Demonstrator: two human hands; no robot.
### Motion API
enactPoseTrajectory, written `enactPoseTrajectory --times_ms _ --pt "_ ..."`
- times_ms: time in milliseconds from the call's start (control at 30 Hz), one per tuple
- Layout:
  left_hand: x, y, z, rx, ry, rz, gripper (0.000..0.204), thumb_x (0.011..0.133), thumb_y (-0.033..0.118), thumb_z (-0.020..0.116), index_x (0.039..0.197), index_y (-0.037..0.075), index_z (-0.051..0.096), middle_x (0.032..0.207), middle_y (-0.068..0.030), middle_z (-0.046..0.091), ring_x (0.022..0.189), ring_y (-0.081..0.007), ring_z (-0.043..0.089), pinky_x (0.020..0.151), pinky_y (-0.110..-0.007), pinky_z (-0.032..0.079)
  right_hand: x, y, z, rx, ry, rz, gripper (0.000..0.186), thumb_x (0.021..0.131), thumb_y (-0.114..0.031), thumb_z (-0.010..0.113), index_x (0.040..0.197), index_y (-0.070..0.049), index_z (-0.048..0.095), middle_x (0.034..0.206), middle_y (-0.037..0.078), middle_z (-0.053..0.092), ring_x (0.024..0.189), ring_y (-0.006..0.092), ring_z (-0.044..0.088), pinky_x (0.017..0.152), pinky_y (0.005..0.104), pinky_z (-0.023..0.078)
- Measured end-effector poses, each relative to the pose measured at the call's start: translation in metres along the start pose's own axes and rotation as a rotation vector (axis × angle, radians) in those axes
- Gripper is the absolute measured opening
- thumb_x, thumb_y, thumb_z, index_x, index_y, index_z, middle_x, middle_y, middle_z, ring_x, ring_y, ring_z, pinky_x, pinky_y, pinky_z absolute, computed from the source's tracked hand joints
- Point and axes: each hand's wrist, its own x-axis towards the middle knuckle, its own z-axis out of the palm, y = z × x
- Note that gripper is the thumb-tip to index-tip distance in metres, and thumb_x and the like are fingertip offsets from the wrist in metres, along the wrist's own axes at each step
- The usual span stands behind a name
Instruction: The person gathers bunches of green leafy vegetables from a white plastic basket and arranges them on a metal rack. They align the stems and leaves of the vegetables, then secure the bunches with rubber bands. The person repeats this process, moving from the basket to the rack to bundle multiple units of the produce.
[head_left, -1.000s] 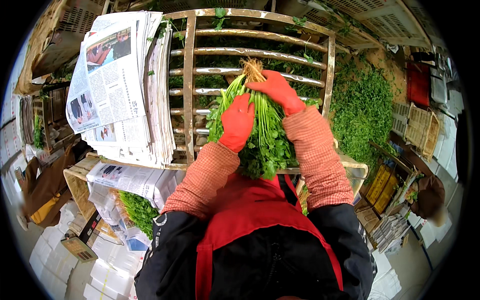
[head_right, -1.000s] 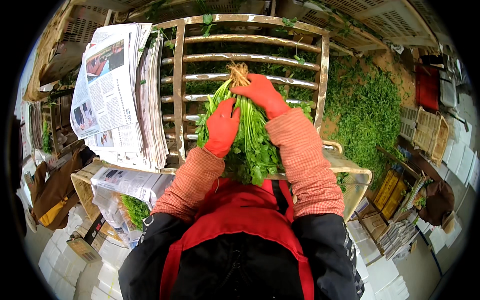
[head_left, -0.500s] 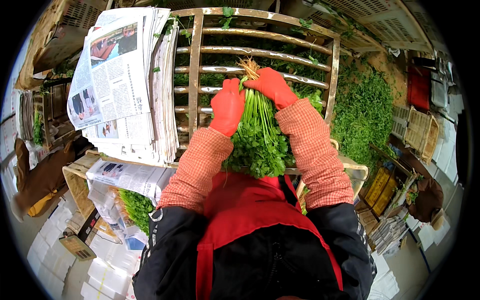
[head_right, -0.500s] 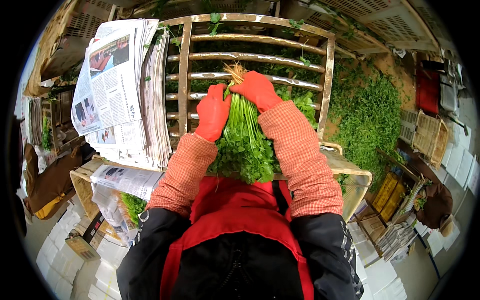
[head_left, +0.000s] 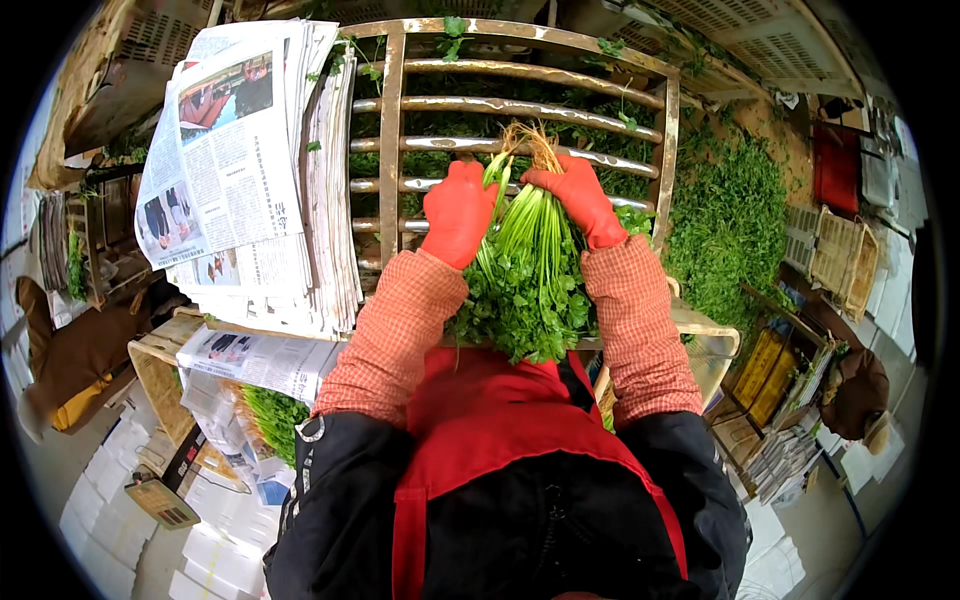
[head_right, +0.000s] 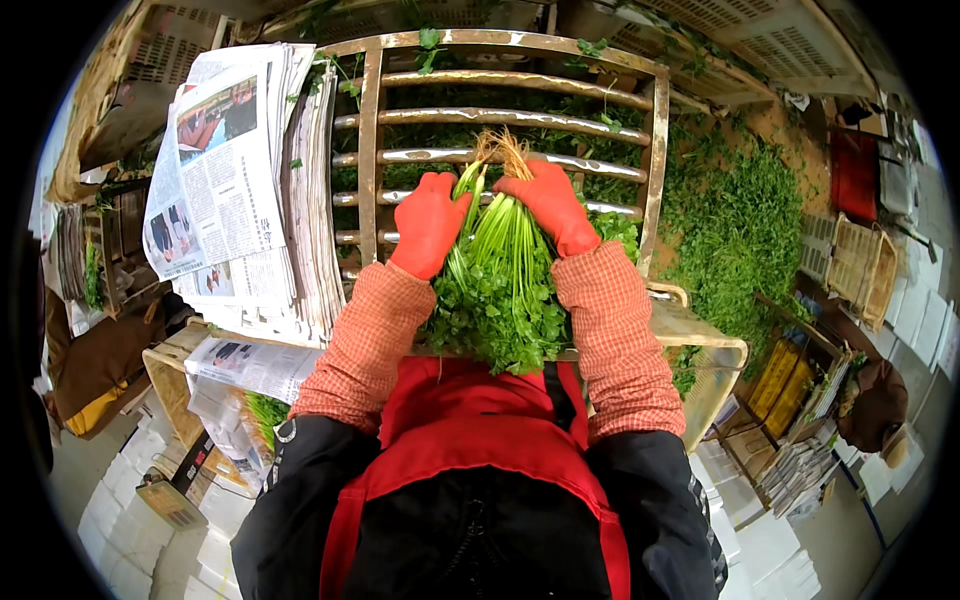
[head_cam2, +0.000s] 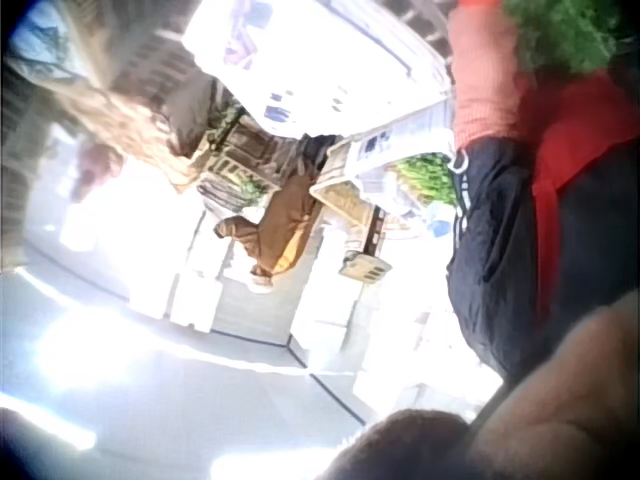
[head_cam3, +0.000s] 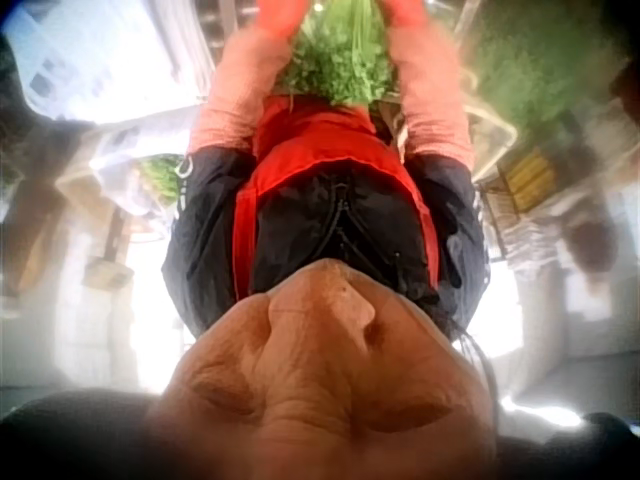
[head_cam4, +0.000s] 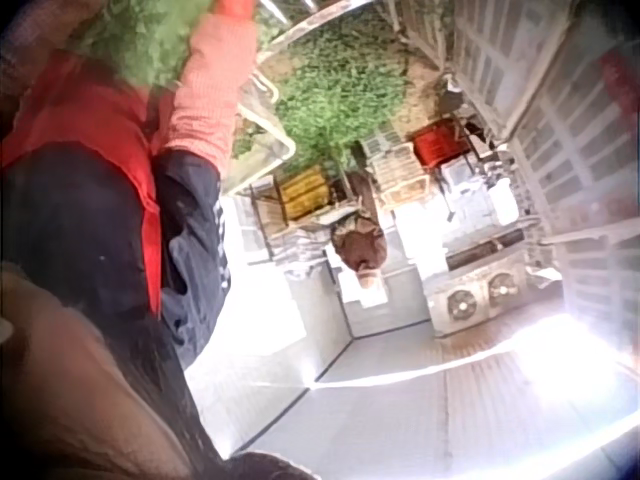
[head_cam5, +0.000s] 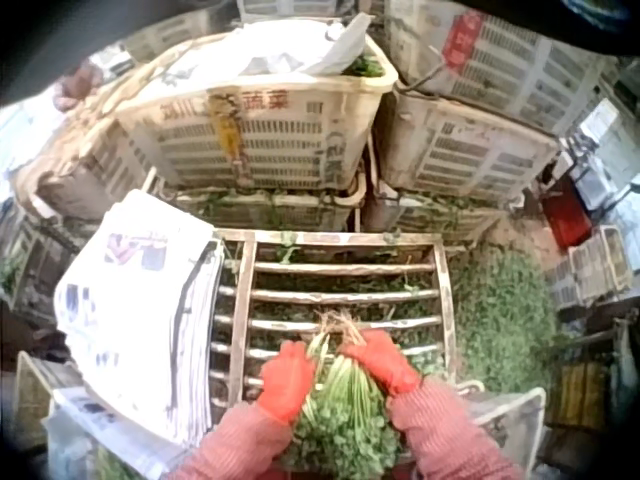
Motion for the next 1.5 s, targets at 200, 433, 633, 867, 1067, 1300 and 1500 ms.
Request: enactPoseTrajectory --times_ms 200,433,633,867,1067,1300,1500 --pt "0.015 -0.018 -0.011 -0.657 -0.194 -0.028 0.021 0.079 0.019 0.066 0.09 0.001 0.064 0.075 -0.0058 0.063 0.068 -0.0205 0.061 0.061 -0.031 0.048 0.017 -0.011 0.0 0.012 -0.241 0.077 0.037 0.076 -0.016 0.067 0.109 0.001 0.064 0.094 0.005 0.066 0.082 0.0124 0.059 0.078 0.0258 0.046" --pt "0.01 -0.013 -0.032 -1.067 -0.539 -0.311 0.018 0.088 0.015 0.058 0.097 0.0 0.056 0.06 -0.0009 0.053 0.036 -0.0073 0.042 0.034 -0.023 0.031 0.019 -0.005 0.0 0.133 -0.329 -0.03 0.036 0.075 -0.019 0.071 0.106 -0.001 0.067 0.094 0.004 0.067 0.085 0.0111 0.057 0.078 0.026 0.045" --pt "0.002 -0.019 -0.023 -1.049 -0.544 -0.215 0.02 0.092 0.016 0.056 0.102 -0.001 0.055 0.064 -0.0016 0.055 0.037 -0.0077 0.043 0.034 -0.023 0.033 0.015 -0.003 0.002 -0.034 -0.334 -0.001 0.031 0.077 -0.022 0.07 0.098 0.001 0.067 0.083 0.002 0.065 0.078 0.0107 0.054 0.074 0.0269 0.044" --pt "0.0 -0.021 -0.028 -1.105 -0.592 -0.156 0.026 0.093 0.016 0.055 0.112 0.0 0.052 0.074 -0.0029 0.057 0.038 -0.0084 0.045 0.035 -0.023 0.035 0.001 -0.005 0.0 0.052 -0.253 0.001 0.033 0.078 -0.022 0.07 0.101 0.0 0.066 0.088 0.003 0.065 0.081 0.0104 0.055 0.078 0.0259 0.043" --pt "-0.012 0.0 -0.025 -0.855 -0.442 -0.176 0.02 0.092 0.014 0.056 0.106 0.001 0.055 0.071 -0.0028 0.059 0.043 -0.0095 0.05 0.038 -0.025 0.038 0.003 -0.005 0.002 0.061 -0.352 -0.007 0.031 0.077 -0.015 0.069 0.103 0.001 0.066 0.092 0.003 0.066 0.084 0.011 0.057 0.08 0.0263 0.044" --pt "-0.029 -0.012 -0.011 -0.229 -0.108 0.156 0.025 0.084 0.023 0.061 0.107 0.013 0.057 0.083 -0.0164 0.066 0.076 -0.0381 0.061 0.064 -0.047 0.048 -0.009 -0.003 -0.008 0.277 -0.31 0.03 0.027 0.079 -0.013 0.07 0.103 0.0 0.065 0.093 0.002 0.066 0.084 0.0101 0.059 0.08 0.0256 0.047" --pt "-0.032 -0.01 -0.01 -0.133 -0.135 0.274 0.022 0.082 0.022 0.061 0.101 0.013 0.057 0.08 -0.0144 0.065 0.076 -0.0365 0.062 0.064 -0.046 0.049 -0.012 -0.003 0.0 0.228 -0.244 -0.075 0.029 0.082 -0.012 0.068 0.109 -0.001 0.065 0.092 0.001 0.066 0.083 0.009 0.06 0.078 0.0249 0.048"
